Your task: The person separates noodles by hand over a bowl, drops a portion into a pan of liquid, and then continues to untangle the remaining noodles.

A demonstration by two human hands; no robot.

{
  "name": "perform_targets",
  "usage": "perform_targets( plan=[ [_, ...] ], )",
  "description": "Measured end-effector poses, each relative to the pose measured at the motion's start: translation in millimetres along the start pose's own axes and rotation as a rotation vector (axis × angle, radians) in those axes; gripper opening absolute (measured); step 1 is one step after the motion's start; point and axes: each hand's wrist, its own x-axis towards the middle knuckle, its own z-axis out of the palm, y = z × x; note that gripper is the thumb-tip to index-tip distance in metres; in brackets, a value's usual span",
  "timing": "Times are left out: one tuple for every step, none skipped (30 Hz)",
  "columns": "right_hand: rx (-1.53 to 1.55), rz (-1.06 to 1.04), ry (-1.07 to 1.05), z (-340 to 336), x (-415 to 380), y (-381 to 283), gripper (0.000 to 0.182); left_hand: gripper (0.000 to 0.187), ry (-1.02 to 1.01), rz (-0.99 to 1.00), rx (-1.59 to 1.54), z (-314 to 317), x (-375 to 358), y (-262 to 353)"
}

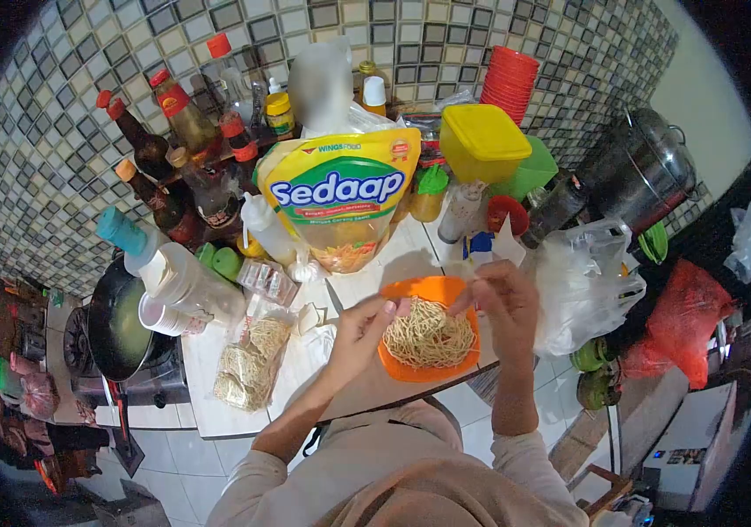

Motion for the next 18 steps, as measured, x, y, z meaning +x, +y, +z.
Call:
perform_targets(
  plan=[
    [-0.077, 0.011, -0.043, 2, 0, 3, 0.013, 0.033, -0.002, 0.006, 0.0, 1, 0, 3],
    [-0.081, 0.006, -0.043, 4, -2, 6, 0.013, 0.037, -0.054, -0.037, -0.155, 4, -1, 6],
    [-0.251, 0.03, -0.077, 8, -5, 8, 0.015, 0.042, -0.107, -0.081, -0.309, 6, -1, 8],
    [-0.419, 0.056, -0.113, 11, -8, 9, 0.017, 0.046, -0.092, -0.109, -0.329, 7, -1, 12],
    [-0.422, 0.056, -0.115, 15, -11, 9, 0.017, 0.046, -0.091, -0.108, -0.332, 8, -1, 14],
    [-0.466, 0.094, -0.13, 19, -14, 8, 0.013, 0.041, -0.046, -0.162, -0.472, 9, 0, 15],
    [-0.51, 0.134, -0.145, 21, -18, 9, 0.01, 0.037, 0.0, -0.219, -0.612, 10, 0, 15],
    [-0.51, 0.14, -0.149, 21, -24, 11, 0.01, 0.037, 0.004, -0.223, -0.616, 8, 0, 9],
    [-0.491, 0.172, -0.167, 19, -30, 17, 0.01, 0.034, 0.035, -0.294, -0.707, 5, 1, 0],
    [-0.469, 0.2, -0.195, 20, -33, 23, 0.01, 0.031, 0.075, -0.36, -0.797, 1, 1, -5],
    [-0.467, 0.197, -0.203, 18, -37, 28, 0.01, 0.031, 0.083, -0.355, -0.797, -2, 0, -7],
    [-0.484, 0.233, -0.19, 17, -41, 34, 0.01, 0.029, 0.127, -0.368, -0.811, -4, -2, -8],
    [-0.502, 0.27, -0.177, 16, -43, 39, 0.011, 0.027, 0.172, -0.381, -0.824, -6, -3, -10],
    [-0.499, 0.268, -0.185, 17, -45, 43, 0.011, 0.027, 0.18, -0.377, -0.823, -8, -3, -11],
    [-0.479, 0.273, -0.16, 17, -47, 46, 0.011, 0.027, 0.206, -0.346, -0.79, -10, -3, -14],
    [-0.459, 0.28, -0.133, 16, -48, 48, 0.012, 0.026, 0.228, -0.317, -0.756, -11, -2, -16],
    [-0.459, 0.278, -0.133, 16, -46, 48, 0.012, 0.026, 0.227, -0.315, -0.755, -13, -2, -18],
    [-0.488, 0.262, -0.123, 15, -45, 48, 0.013, 0.026, 0.255, -0.279, -0.75, -16, -1, -19]
  ],
)
